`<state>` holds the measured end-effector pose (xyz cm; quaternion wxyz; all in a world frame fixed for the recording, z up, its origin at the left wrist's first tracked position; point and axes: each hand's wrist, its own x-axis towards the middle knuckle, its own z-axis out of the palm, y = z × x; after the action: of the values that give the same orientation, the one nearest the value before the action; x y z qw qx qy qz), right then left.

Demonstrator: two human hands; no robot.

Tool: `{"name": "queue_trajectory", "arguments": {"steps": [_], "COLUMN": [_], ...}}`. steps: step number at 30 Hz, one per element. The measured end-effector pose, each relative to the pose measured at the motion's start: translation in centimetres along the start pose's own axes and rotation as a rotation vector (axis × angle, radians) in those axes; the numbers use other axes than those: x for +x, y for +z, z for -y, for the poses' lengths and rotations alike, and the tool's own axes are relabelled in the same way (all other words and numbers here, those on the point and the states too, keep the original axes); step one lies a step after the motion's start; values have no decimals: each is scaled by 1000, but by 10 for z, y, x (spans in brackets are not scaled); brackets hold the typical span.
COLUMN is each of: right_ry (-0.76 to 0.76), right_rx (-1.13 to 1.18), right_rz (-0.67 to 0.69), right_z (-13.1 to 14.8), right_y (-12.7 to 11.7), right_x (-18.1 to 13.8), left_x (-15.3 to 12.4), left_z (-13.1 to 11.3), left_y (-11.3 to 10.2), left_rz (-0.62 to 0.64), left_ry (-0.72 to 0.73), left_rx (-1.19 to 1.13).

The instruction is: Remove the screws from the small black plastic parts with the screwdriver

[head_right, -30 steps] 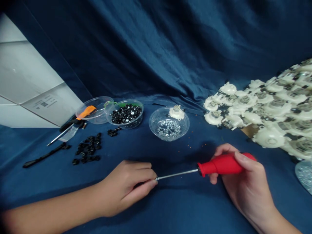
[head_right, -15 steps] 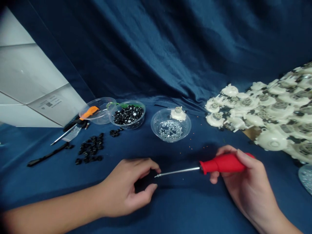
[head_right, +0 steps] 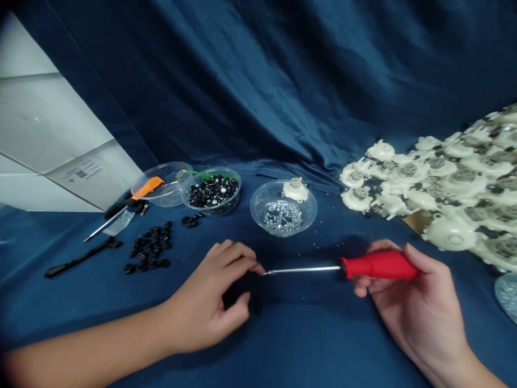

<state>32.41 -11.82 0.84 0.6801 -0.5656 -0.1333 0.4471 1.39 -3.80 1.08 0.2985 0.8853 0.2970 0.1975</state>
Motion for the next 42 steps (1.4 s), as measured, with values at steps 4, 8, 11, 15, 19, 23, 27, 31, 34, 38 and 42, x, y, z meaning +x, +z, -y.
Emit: {"name": "queue_trajectory", "arguments": {"steps": [4,8,11,15,19,23,27,31,34,38,42], "right_ry": [25,47,57,15,-31,-49,-33,-24,-4,26,41], "right_rx": [39,73,71,14,-57,-92,-67,-49,-39,-4,7], "right_rz": [-10,-28,-47,-18,48,109,101,71,61,56,50], "right_z": [1,1,1,0,-1,-1,0,0,0,0,1], "right_y": [-2,-3,-3,-2,0,1,0,-2,-2,-3,-5], "right_x": [2,3,3,3,0,-4,-4,-2,-1,-1,0], "left_x": [0,1,3,4,5,5,5,6,6,5,4], "left_z": [-3,-1,2,9,8,3,4,8,9,9,10], "left_y": [0,1,1,-3,-7,-7,-3,0,1,1,-1], "left_rz": [84,82,18,-59,-23,-12,-34,-82,-96,-89,-63], "left_ry": [82,121,42,-111,-118,-90,-138,-218,-215,-184,-156], "left_rx": [23,-15,-154,-304,-315,-286,-351,-432,-472,-520,-510]}}
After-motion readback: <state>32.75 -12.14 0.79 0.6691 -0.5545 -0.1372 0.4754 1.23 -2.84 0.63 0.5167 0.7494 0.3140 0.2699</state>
